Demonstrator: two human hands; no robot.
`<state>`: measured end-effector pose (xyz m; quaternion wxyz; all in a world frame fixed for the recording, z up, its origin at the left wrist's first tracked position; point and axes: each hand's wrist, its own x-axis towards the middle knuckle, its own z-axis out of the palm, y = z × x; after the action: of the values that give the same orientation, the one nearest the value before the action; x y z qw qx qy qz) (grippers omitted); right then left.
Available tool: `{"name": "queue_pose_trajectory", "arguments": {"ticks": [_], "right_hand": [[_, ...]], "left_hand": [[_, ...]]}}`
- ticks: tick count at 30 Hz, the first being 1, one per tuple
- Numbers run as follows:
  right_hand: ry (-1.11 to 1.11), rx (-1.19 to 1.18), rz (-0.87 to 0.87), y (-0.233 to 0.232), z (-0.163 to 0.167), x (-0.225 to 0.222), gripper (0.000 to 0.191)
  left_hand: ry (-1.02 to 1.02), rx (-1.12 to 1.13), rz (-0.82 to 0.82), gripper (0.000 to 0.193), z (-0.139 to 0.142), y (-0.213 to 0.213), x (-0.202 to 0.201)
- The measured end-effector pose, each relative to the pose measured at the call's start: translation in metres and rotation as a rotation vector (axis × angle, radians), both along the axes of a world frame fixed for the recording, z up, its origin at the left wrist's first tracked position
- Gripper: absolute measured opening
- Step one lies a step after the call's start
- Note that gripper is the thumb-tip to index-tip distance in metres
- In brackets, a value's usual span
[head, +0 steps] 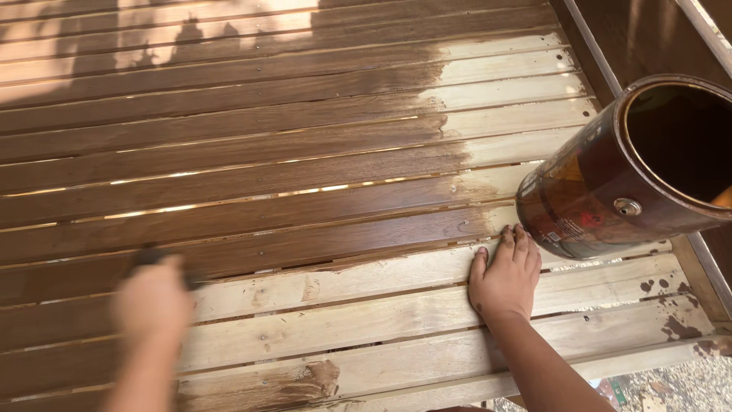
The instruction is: The person applies brown wood stain to a slatted wooden deck surface using a wide brush, dipping the brush into a stain can and brushing the liquid across the bare planks, working progressively along the boards to coat the unfinished wood.
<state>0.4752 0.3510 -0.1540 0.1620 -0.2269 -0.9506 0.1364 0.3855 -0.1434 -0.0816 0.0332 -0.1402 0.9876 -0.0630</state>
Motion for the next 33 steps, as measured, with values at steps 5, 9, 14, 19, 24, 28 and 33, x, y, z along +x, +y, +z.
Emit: {"name": "queue_pose_trajectory", "arguments": {"ticks": [5, 9, 14, 19, 24, 28, 33], "right_hand": [[-0.025, 0.044, -0.002, 0.003, -0.003, -0.003, 0.067], [-0.002, 0.025, 0.005, 0.005, -0.007, -0.003, 0.066], [0.028, 0.004, 0.012, 0.008, -0.012, -0.003, 0.066], [0.026, -0.001, 0.005, 0.008, -0.015, -0.003, 0.066], [0.016, -0.004, -0.005, 0.006, -0.015, -0.005, 0.066], [0.01, 0.006, -0.005, 0.007, -0.018, -0.004, 0.066], [0.028, 0.006, 0.001, 0.014, -0.026, -0.004, 0.067]], "left_hand": [[0.098, 0.118, -0.455, 0.01, -0.002, 0.185, 0.015], [0.237, 0.93, -0.757, 0.03, 0.023, 0.285, 0.045], [-0.287, 1.336, -0.374, 0.023, 0.031, 0.274, 0.028], [0.029, 1.14, -0.183, 0.024, 0.009, 0.1, 0.003], [0.277, 0.83, 0.008, 0.026, 0.027, -0.11, 0.011], [0.289, 0.309, 0.095, 0.023, 0.058, -0.155, 0.022], [-0.097, 0.079, 0.063, 0.035, 0.058, -0.051, 0.003]]}}
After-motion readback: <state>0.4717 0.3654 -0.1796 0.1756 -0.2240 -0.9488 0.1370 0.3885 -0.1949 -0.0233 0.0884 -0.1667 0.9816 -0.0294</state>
